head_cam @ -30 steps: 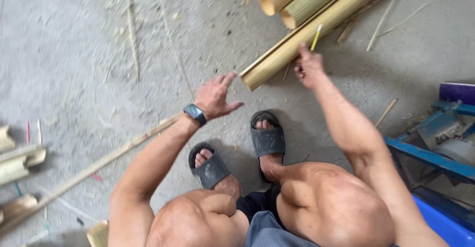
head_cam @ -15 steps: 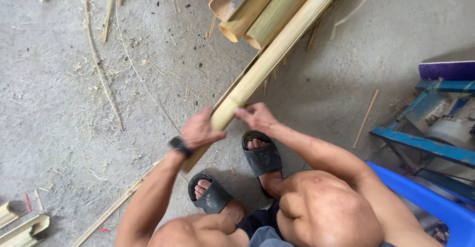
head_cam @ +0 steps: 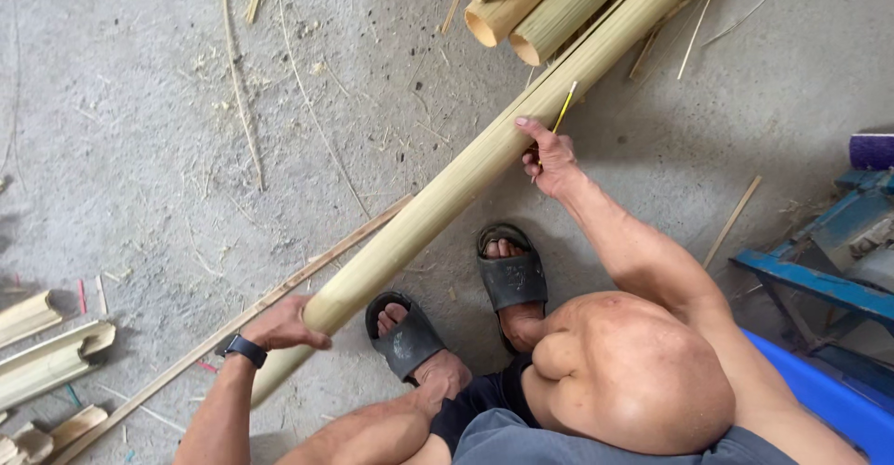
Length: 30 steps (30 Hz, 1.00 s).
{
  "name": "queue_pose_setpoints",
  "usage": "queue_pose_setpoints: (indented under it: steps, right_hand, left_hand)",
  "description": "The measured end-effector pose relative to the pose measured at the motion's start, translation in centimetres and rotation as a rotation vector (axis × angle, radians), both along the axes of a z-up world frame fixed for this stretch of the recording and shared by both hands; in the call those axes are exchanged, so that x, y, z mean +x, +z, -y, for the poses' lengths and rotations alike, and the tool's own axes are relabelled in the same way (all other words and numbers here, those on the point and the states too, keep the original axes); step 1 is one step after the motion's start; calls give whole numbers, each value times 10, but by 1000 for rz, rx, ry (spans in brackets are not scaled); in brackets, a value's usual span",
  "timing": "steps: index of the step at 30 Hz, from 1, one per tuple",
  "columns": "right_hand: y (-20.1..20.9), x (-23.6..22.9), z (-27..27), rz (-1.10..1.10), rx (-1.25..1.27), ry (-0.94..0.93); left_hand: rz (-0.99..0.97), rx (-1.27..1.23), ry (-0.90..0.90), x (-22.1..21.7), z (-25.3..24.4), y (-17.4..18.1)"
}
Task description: The person sits on the floor and uses a pencil to mark lines on long bamboo poles. They repeatedly pick up a pole, place it between their legs, mark it, and set it aside.
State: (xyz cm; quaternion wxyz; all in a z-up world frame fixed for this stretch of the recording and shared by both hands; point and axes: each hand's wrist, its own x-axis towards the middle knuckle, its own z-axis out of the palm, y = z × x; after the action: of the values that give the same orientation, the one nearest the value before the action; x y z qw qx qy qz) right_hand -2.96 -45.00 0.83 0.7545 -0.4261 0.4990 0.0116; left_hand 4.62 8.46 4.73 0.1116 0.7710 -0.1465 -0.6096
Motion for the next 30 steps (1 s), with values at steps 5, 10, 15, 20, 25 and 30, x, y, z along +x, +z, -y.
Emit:
queue_pose_setpoints:
  steps: [5,10,15,20,25,30]
  right_hand:
    - [7,-34,-40,-51,38,23]
    - [22,-64,-47,-362,-12,369]
    - [26,-57,-54,-226,-577,914]
    - [29,20,-107,380,-1173,1307]
    - [20,95,-181,847,-1446,1516]
    - [0,102,-187,808,-1502,1721]
  left_hand:
    - [325,190,-70,1,-36,-18]
    - [466,69,-117,-7,-61,-29]
    - [586,105,-150,-29,-67,-32]
    - [780,1,54,-63,-74,-24]
    - [1100,147,505,-105,-105,-5]
    - [1038,106,1205,-149,-191,-28]
